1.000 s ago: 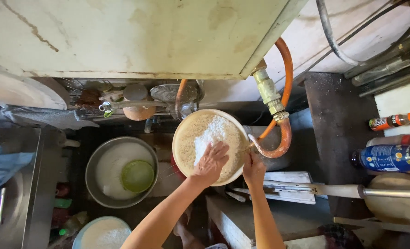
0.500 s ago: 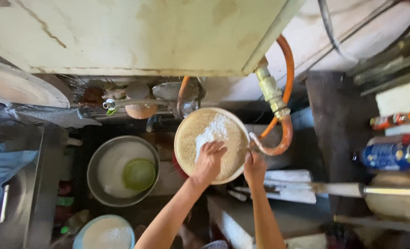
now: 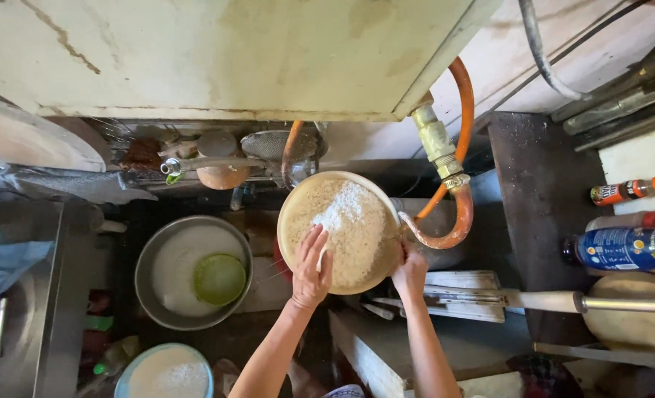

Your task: Washing rice in a bowl and then feeding it into a grinding machine while straining the output into a bucket to make rice milk.

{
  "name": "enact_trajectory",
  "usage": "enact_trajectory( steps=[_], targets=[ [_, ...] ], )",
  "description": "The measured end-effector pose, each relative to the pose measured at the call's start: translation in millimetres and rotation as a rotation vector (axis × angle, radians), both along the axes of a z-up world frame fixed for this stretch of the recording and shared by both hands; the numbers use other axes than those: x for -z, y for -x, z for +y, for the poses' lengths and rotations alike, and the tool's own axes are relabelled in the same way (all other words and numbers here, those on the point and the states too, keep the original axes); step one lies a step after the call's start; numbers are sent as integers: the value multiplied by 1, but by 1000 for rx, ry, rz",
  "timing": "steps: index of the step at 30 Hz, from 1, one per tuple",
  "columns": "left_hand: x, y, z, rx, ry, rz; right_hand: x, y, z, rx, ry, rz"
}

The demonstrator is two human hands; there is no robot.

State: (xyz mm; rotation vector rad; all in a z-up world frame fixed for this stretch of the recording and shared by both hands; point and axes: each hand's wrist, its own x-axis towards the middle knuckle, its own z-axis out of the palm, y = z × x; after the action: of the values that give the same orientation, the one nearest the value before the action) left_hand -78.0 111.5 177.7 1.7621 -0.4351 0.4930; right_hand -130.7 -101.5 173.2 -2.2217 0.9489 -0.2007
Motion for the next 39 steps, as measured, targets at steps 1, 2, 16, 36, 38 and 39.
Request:
enact_trajectory(
  steps=[1,2,16,36,38,39],
  targets=[
    [0,0,-2,0,3,4,-10,-2,4,0,3,4],
    [0,0,-3,1,-50,-42,-20,-5,9,12,28,24],
    [16,1,-12,133,-391,-231,-59,-29,-5,57,-253,-214],
    [10,-2,-14,130,-294,-318,-53,-16,32,39,-693,-593],
    [1,-2,-12,134,-281,-305,-52,-18,35,31,-683,-598],
    [-3,-2,-10,139,-268,-294,-52,-18,36,25,-674,-604]
  ],
)
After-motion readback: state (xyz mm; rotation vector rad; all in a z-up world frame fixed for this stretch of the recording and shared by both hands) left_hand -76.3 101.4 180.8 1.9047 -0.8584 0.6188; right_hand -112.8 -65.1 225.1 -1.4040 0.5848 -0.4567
